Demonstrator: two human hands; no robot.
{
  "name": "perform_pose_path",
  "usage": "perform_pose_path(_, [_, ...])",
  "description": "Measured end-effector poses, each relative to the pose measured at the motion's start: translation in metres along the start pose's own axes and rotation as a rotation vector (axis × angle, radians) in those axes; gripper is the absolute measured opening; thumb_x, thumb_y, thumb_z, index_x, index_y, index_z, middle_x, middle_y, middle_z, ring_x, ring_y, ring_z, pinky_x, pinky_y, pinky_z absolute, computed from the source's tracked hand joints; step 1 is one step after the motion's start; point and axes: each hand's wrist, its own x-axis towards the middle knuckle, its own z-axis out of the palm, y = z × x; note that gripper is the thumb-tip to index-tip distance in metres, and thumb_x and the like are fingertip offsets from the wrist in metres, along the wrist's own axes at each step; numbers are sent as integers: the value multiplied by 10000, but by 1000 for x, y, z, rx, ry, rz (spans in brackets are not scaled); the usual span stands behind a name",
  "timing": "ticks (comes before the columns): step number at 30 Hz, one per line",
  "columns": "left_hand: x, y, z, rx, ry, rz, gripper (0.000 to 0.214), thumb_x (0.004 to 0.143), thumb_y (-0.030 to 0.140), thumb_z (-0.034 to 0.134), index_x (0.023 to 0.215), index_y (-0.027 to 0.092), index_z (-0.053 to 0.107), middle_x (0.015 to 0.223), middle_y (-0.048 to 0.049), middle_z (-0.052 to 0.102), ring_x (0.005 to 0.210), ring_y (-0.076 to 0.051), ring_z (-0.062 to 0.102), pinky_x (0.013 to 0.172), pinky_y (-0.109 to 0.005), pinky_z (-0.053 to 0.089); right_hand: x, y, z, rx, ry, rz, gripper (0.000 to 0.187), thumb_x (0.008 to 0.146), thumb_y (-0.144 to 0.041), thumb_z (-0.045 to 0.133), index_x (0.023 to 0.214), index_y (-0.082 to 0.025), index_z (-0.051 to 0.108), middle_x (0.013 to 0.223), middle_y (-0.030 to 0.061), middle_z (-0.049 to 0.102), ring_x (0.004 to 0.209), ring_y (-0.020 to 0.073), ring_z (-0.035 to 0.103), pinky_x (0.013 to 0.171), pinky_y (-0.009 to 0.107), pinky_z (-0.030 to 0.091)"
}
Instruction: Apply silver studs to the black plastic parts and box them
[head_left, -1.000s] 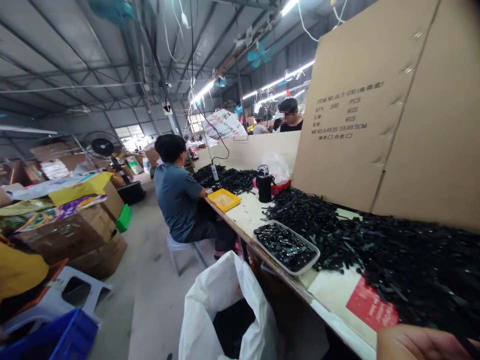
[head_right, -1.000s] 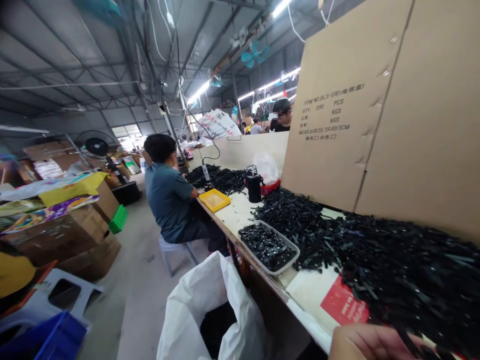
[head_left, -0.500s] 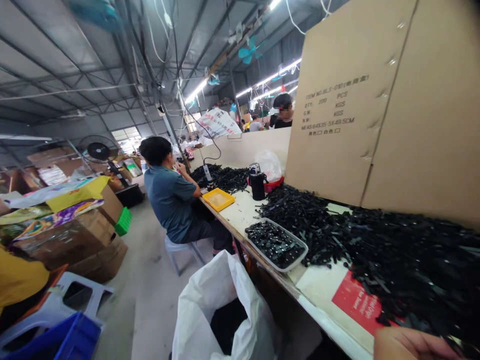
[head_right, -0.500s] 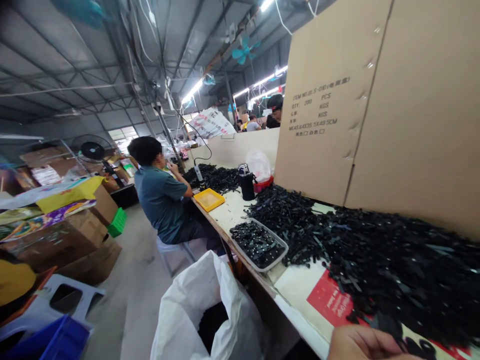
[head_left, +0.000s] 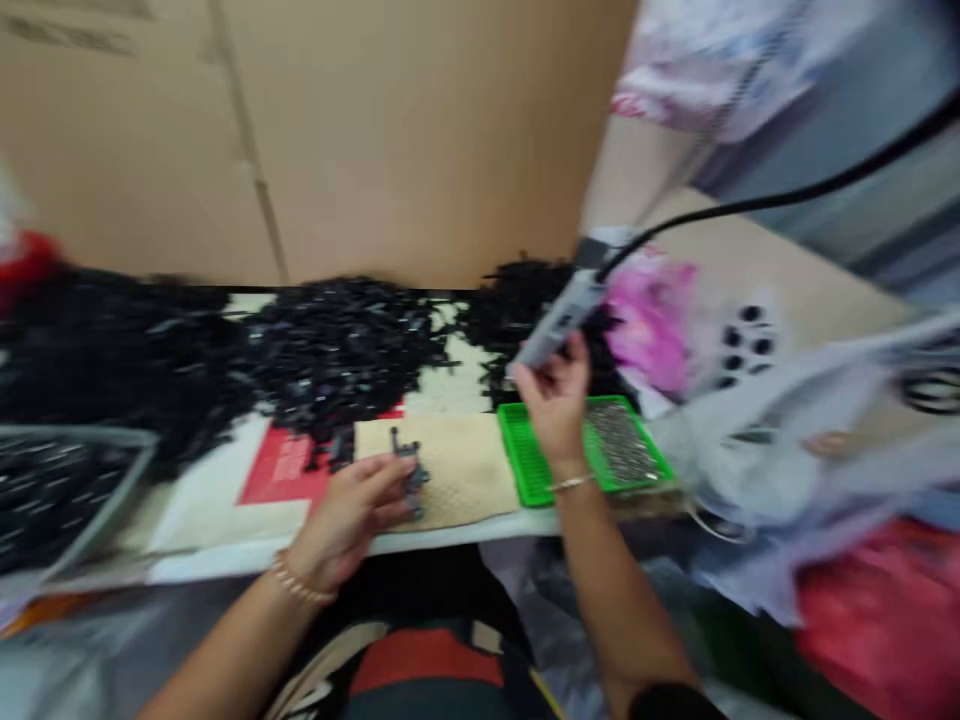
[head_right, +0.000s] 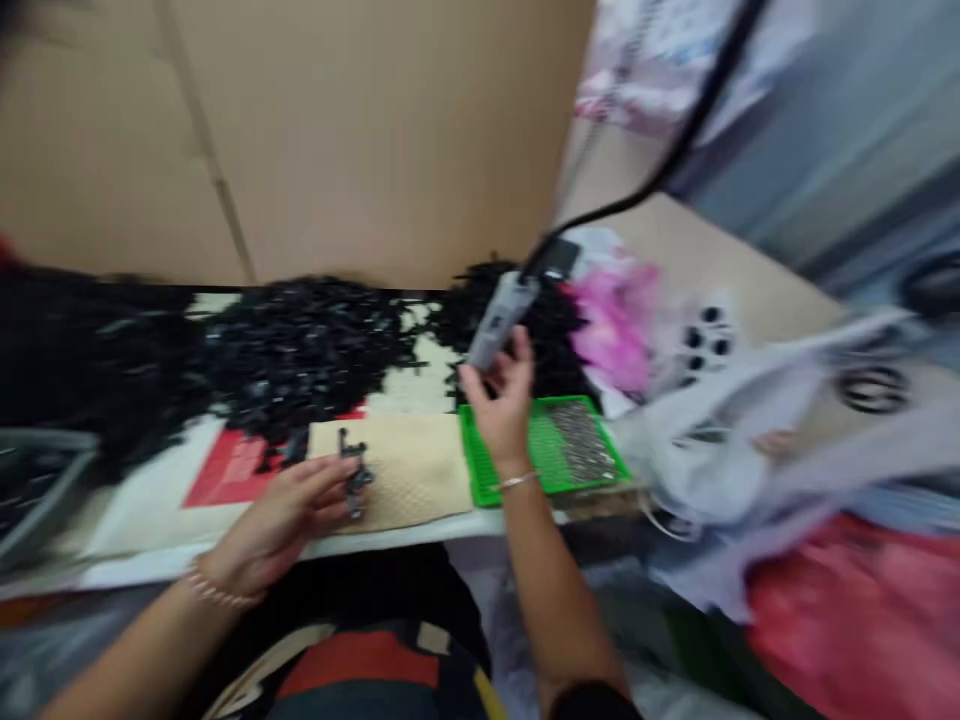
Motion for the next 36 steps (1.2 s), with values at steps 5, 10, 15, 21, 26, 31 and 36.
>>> perform_pose_path(5, [12, 1, 15, 123, -79, -69, 80, 738, 184, 747, 793, 141, 708, 779, -38, 728, 653, -113, 658, 611, -182, 535, 26, -21, -18, 63, -108, -8, 477, 793, -278, 617, 1223, -307, 412, 948, -4, 613, 832, 145, 600, 803, 327, 513])
perform_pose_path(10, [25, 6, 44, 165, -130, -58, 71, 708, 151, 763, 749, 132, 709, 756, -46, 718, 632, -109, 649, 583, -181, 539, 38, -33, -33, 140, -100, 6, 360, 766, -296, 609, 1104, -293, 484, 809, -37, 576, 699, 119, 548, 646, 272, 479])
perform_pose_path(15, [41, 0, 65, 227, -157, -45, 85, 689, 173, 774, 700, 121, 707, 696, -37, 697, 591, -97, 620, 548, -159, 513, 32, -8, -64, 107, 160, 207, 359, 737, -399, 682, 1045, -237, 594, 560, -87, 448, 437, 73, 393, 443, 234, 366])
perform_pose_path(21, [48, -6, 68, 304, -116, -59, 109, 656, 179, 798, 718, 132, 722, 713, -29, 706, 618, -98, 621, 533, -146, 505, 19, 8, -87, 237, 260, 206, 273, 752, -425, 663, 913, -211, 608, 482, -103, 377, 394, 61, 362, 415, 215, 330])
perform_pose_path(26, [49, -5, 68, 325, -84, -63, 104, 640, 169, 807, 710, 146, 733, 742, -37, 715, 629, -107, 623, 523, -143, 506, 21, 14, -93, 238, 226, 231, 275, 746, -443, 664, 899, -224, 597, 479, -102, 372, 396, 68, 366, 425, 224, 343])
perform_pose_path(31, [51, -8, 66, 334, -112, -60, 115, 641, 195, 814, 710, 145, 736, 744, -37, 705, 591, -92, 599, 512, -135, 497, 26, 22, -91, 281, 170, 257, 270, 734, -436, 676, 888, -223, 616, 473, -102, 386, 388, 66, 364, 414, 225, 325])
perform_pose_path(36, [51, -8, 65, 331, -108, -74, 141, 635, 206, 820, 732, 143, 740, 761, -41, 708, 609, -95, 604, 527, -138, 505, 23, 24, -88, 246, 107, 251, 261, 750, -428, 668, 888, -214, 615, 467, -98, 405, 388, 68, 376, 417, 223, 338])
